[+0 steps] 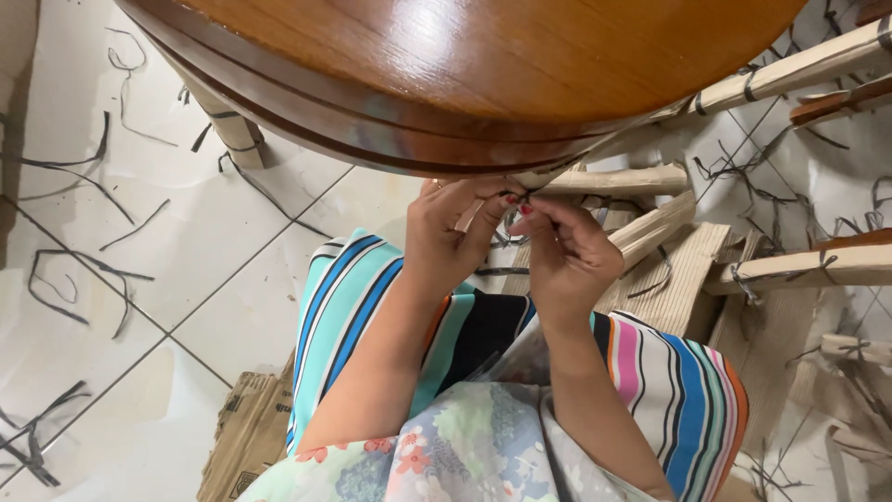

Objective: Wrap furniture legs with cardboard and secure them with plastic ties

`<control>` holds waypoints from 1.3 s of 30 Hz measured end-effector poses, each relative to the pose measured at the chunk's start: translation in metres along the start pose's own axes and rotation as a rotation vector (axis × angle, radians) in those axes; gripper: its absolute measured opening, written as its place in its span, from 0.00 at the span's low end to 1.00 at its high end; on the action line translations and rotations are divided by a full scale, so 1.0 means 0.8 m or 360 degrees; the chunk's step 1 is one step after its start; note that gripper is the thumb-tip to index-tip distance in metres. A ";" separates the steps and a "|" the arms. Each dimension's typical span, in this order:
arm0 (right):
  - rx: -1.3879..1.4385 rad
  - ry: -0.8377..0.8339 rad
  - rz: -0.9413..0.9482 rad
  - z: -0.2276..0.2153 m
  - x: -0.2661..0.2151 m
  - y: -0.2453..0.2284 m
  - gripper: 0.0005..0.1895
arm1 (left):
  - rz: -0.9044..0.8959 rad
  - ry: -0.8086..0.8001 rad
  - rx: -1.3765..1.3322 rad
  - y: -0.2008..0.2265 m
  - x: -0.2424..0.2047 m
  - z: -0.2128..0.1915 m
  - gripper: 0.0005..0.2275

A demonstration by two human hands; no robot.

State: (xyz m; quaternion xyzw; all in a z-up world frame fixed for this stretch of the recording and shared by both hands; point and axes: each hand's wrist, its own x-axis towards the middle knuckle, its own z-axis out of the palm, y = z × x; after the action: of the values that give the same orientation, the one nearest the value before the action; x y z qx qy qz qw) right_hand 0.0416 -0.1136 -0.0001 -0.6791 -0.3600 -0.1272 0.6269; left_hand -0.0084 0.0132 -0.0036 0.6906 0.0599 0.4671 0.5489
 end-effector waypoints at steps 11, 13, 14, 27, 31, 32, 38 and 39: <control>-0.0465 0.0175 -0.0279 0.010 0.007 -0.021 0.08 | 0.0190 0.0049 0.0180 0.023 0.002 -0.010 0.05; -0.0240 0.0183 0.0002 0.009 0.001 -0.023 0.03 | 0.0255 0.0033 0.0229 0.034 0.006 -0.011 0.07; -0.0012 0.0189 0.0279 0.009 -0.002 -0.024 0.04 | 0.0324 0.0019 0.0278 0.040 0.008 -0.012 0.10; 0.0842 0.0177 0.1338 -0.011 -0.002 0.025 0.06 | -0.0096 0.0172 0.0089 0.030 -0.015 0.001 0.12; 0.0886 0.0123 0.1391 -0.008 0.000 0.016 0.07 | -0.0197 0.0111 -0.0014 0.024 -0.015 -0.002 0.13; 0.0874 0.0108 0.1380 -0.006 0.004 0.007 0.07 | -0.0237 0.0103 -0.0003 0.020 -0.017 0.000 0.14; 0.0602 0.0051 0.1088 -0.016 -0.005 0.020 0.08 | 0.0027 0.0135 0.0212 0.015 -0.006 0.001 0.11; 0.0608 0.0051 0.1087 -0.020 -0.001 0.019 0.08 | 0.0030 0.0134 0.0216 0.014 -0.004 0.000 0.11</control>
State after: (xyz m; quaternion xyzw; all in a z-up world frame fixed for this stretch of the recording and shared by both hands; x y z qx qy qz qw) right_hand 0.0549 -0.1282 -0.0093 -0.6289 -0.1206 0.1476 0.7537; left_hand -0.0151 0.0065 0.0037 0.7066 0.1079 0.4957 0.4934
